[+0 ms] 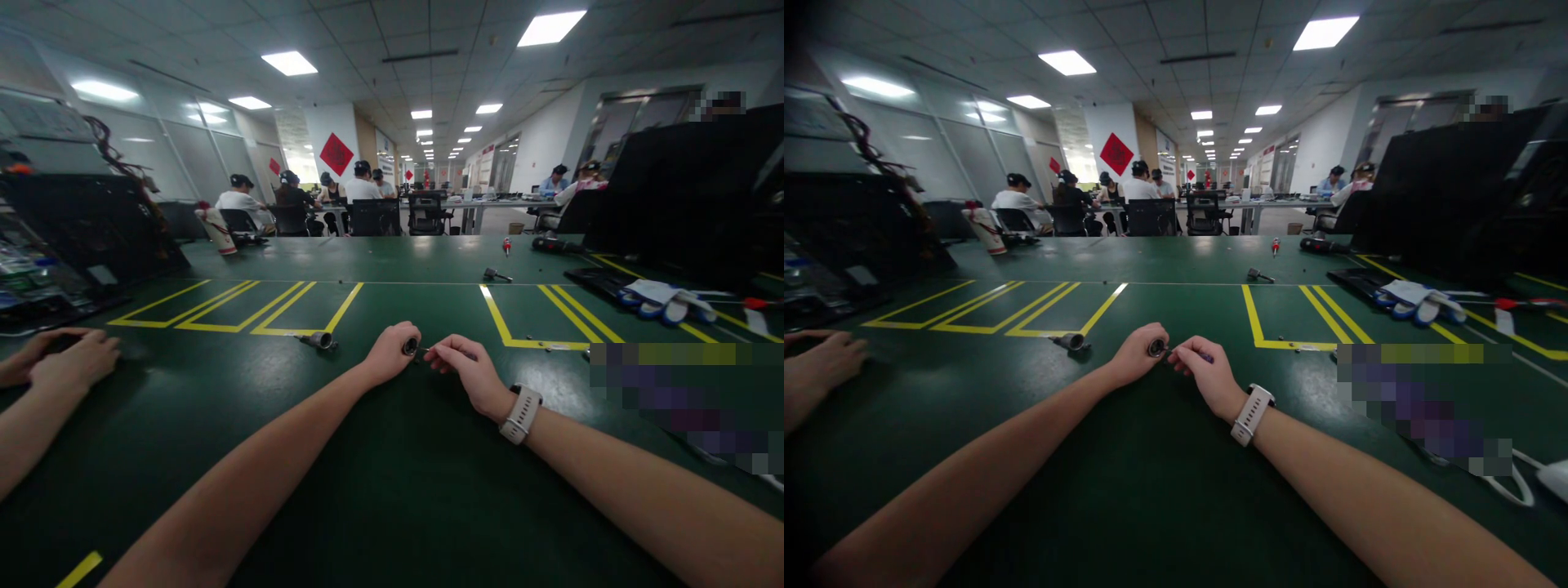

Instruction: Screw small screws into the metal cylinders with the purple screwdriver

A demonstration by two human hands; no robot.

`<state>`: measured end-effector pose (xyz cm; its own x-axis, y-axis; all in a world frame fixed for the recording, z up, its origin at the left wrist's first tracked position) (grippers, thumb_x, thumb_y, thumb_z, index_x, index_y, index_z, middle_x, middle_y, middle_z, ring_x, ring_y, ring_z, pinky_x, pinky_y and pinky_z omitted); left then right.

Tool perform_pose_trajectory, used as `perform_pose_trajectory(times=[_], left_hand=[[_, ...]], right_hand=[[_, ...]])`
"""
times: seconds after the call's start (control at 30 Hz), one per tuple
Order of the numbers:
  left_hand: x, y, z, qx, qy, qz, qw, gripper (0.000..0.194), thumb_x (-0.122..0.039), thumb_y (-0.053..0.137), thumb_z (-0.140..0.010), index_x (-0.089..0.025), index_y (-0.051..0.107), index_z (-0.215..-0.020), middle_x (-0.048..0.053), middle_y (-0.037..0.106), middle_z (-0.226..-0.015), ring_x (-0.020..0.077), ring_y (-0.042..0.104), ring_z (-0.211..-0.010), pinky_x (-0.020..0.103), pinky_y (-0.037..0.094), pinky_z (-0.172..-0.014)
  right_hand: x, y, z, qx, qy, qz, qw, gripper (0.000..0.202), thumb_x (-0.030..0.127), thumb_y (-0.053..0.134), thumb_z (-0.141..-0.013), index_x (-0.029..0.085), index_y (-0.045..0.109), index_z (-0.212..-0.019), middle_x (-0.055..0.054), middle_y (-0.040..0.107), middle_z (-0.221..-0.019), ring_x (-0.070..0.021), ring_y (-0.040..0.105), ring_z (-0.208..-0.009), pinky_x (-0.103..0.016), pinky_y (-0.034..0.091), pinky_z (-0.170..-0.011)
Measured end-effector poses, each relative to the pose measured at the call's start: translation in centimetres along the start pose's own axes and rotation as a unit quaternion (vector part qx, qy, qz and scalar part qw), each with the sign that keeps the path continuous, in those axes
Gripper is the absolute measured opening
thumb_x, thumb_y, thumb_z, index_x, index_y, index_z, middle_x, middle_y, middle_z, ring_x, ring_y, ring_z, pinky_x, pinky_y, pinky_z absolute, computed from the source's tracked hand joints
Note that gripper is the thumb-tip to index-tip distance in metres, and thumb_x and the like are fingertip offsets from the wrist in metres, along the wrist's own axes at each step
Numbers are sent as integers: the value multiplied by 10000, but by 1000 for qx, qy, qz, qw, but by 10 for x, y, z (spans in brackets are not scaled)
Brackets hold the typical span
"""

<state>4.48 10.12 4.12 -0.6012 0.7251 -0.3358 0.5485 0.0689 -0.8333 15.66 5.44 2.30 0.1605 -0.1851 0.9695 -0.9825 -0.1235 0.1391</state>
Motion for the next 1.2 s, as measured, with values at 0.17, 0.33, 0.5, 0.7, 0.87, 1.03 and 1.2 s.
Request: perform_pose_trajectory(times=[0.17, 0.33, 0.5, 0.7, 0.87, 1.03, 1.2], left_hand=[[-2, 1, 0, 4, 14, 0, 1000, 97, -80, 534, -691, -169, 498, -676, -7, 483, -703, 137, 464, -668, 256, 344, -612], [0, 2, 1, 1, 18, 26, 999, 90, -92, 531, -701, -169, 491, -680, -8, 477, -703, 136, 462, -671, 252, 350, -609], [0, 1, -1, -7, 17, 40, 999, 102, -86, 523, -699, -168, 478, -659, -13, 469, -690, 131, 460, -659, 249, 355, -609], [-2, 1, -1, -6, 14, 25, 1000, 105, -68, 526, -687, -163, 489, -662, -13, 467, -683, 132, 460, -653, 250, 348, -603], [-5, 3, 1, 11, 30, -41, 999, 96, -69, 511, -706, -165, 516, -703, -3, 494, -711, 136, 467, -658, 260, 340, -611], [-7, 5, 1, 17, 42, -32, 998, 93, -71, 523, -698, -163, 513, -697, -4, 488, -707, 137, 468, -668, 260, 344, -620], [-3, 3, -1, 4, 30, 20, 999, 98, -78, 528, -681, -166, 488, -662, -14, 465, -679, 131, 458, -653, 247, 349, -603]], right_hand=[[-7, -4, -4, 2, 35, -37, 999, 154, 311, 602, -723, 168, 648, -689, -42, 684, -715, -145, 580, -629, -288, 416, -605], [-10, -6, -6, 6, 70, -74, 995, 138, 294, 606, -706, 162, 646, -697, -47, 693, -718, -144, 589, -627, -289, 427, -613], [-12, -7, -7, 1, 81, -89, 993, 143, 293, 610, -700, 154, 646, -703, -49, 689, -706, -144, 589, -626, -285, 422, -610], [-10, -5, -5, -18, 60, -76, 995, 136, 297, 618, -698, 165, 639, -676, -31, 678, -685, -136, 574, -616, -275, 398, -594], [-8, -3, -3, -10, 47, -64, 997, 121, 274, 633, -697, 162, 645, -653, -27, 673, -670, -135, 569, -611, -274, 395, -594], [-14, -7, -8, 1, 86, -94, 992, 120, 261, 606, -693, 150, 641, -661, -46, 678, -656, -147, 586, -603, -291, 426, -608], [-17, -11, -10, -13, 106, -117, 987, 117, 253, 601, -671, 142, 639, -658, -55, 684, -647, -138, 584, -579, -278, 430, -594]])
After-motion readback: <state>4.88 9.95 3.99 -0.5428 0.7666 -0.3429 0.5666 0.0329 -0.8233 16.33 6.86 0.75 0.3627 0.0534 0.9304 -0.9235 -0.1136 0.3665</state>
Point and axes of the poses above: each hand's wrist, its own z-axis away from the middle knuckle, its own y-axis out of the palm, x = y × z, the point moved 8 cm from there along -z, towards the middle knuckle
